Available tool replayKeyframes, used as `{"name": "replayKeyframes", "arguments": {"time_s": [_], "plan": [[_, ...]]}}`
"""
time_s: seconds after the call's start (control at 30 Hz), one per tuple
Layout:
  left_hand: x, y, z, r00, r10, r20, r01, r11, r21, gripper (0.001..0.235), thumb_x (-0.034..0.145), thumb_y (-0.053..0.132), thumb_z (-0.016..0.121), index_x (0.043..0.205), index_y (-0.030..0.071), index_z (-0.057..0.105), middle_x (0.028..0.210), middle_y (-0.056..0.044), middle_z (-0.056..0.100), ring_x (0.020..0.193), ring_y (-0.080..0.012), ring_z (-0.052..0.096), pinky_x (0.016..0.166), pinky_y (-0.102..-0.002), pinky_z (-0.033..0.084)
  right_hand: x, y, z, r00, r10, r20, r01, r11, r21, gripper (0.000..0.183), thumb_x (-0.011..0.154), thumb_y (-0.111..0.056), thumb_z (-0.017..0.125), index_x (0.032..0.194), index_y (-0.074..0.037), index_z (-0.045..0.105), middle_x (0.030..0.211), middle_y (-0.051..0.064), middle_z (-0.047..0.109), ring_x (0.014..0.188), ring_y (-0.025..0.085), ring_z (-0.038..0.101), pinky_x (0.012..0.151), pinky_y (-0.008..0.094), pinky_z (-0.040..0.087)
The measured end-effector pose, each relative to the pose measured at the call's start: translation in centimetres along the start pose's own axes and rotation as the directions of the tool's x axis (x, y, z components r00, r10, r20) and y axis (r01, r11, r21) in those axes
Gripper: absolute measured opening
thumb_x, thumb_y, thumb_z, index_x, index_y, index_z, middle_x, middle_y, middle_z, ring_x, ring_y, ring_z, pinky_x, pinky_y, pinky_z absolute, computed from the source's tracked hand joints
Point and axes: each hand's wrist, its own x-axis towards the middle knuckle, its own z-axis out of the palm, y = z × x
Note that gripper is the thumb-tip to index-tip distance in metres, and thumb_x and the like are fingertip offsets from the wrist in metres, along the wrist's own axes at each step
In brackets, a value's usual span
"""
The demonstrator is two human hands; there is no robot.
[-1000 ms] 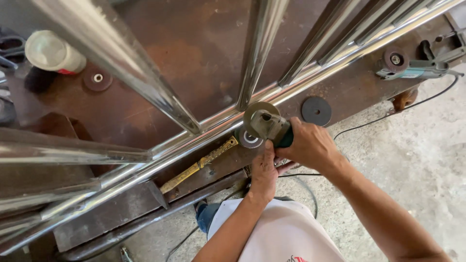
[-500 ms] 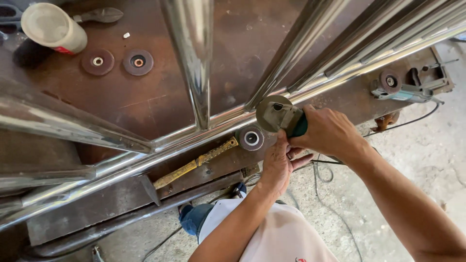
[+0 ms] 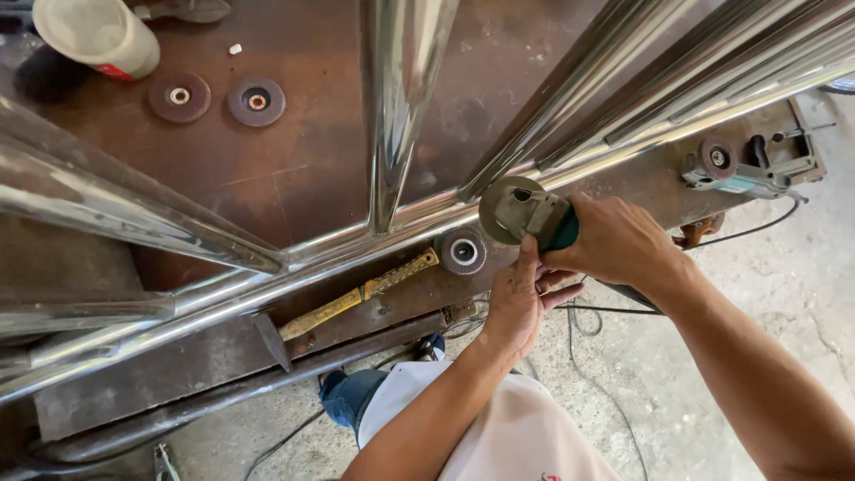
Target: Using an angle grinder to smooth and polish the joints of a stainless steel railing.
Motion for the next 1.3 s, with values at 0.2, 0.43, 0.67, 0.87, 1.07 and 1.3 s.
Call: {"name": "replayKeyframes", "arguments": {"time_s": [0.2, 0.43, 0.67, 0.87, 1.07, 1.3], "plan": [[-0.6, 1.5, 0.7, 1.0, 0.008, -0.002, -0.008, 1.0, -0.016, 0.074, 0.104, 0.061, 0.051, 0.135, -0.006, 0.058, 0.128, -0.023, 0.066, 0.118, -0.038, 0.065, 0.098, -0.058, 0.054, -0.7, -1.1, -1.3, 1.0, -0.029, -0.008, 0.029, 1.0, 0.01, 0.076, 0.071, -0.065, 0.081, 0.119, -0.009, 0.064, 0.095, 0.022, 0.074, 0.094, 0.043, 0.075, 0.082, 0.05, 0.056], [-0.7, 1.3, 0.6, 1.0, 0.008, -0.002, -0.008, 1.0, -0.026, 0.076, 0.103, 0.061, 0.052, 0.135, -0.007, 0.056, 0.129, -0.026, 0.064, 0.117, -0.039, 0.065, 0.098, -0.058, 0.054, -0.3, -0.8, -0.8, 0.999, -0.045, 0.014, 0.045, 0.999, 0.01, 0.074, 0.072, -0.063, 0.08, 0.119, -0.008, 0.063, 0.095, 0.023, 0.074, 0.094, 0.044, 0.075, 0.08, 0.05, 0.055], [-1.5, 0.4, -0.2, 0.999, -0.005, -0.033, 0.004, 1.0, -0.028, 0.069, 0.104, 0.059, 0.051, 0.132, -0.003, 0.061, 0.122, -0.019, 0.07, 0.112, -0.0333, 0.069, 0.096, -0.054, 0.057, 0.5, 0.1, 1.1, 0.999, -0.027, 0.021, 0.028, 0.999, -0.027, 0.077, 0.066, -0.07, 0.078, 0.115, -0.012, 0.064, 0.098, 0.025, 0.074, 0.1, 0.047, 0.072, 0.085, 0.053, 0.055], [-2.0, 0.5, -0.2, 0.997, 0.007, -0.079, -0.008, 1.0, -0.009, 0.064, 0.105, 0.055, 0.052, 0.129, -0.004, 0.063, 0.118, -0.02, 0.071, 0.109, -0.0329, 0.07, 0.095, -0.053, 0.058, 0.5, 0.3, 2.1, 0.999, -0.047, 0.001, 0.047, 0.998, 0.03, 0.077, 0.064, -0.07, 0.079, 0.112, -0.011, 0.063, 0.095, 0.028, 0.073, 0.098, 0.05, 0.071, 0.084, 0.056, 0.054], [-2.5, 1.1, -0.1, 0.995, 0.01, -0.099, -0.004, 0.998, 0.062, 0.063, 0.105, 0.053, 0.054, 0.127, -0.005, 0.064, 0.113, -0.019, 0.072, 0.107, -0.0326, 0.071, 0.096, -0.052, 0.058, 0.7, 1.1, 3.2, 0.997, -0.072, -0.022, 0.073, 0.994, 0.078, 0.08, 0.062, -0.069, 0.082, 0.112, -0.01, 0.063, 0.092, 0.03, 0.072, 0.095, 0.051, 0.071, 0.082, 0.058, 0.054], [-2.4, 0.6, -0.8, 0.988, -0.011, -0.155, 0.025, 0.996, 0.09, 0.06, 0.103, 0.05, 0.061, 0.122, -0.007, 0.065, 0.112, -0.023, 0.072, 0.104, -0.0347, 0.072, 0.091, -0.052, 0.06, 1.2, 2.0, 4.9, 0.993, -0.103, -0.063, 0.112, 0.979, 0.169, 0.082, 0.061, -0.065, 0.085, 0.118, -0.01, 0.064, 0.093, 0.029, 0.074, 0.096, 0.049, 0.071, 0.083, 0.059, 0.055]]}}
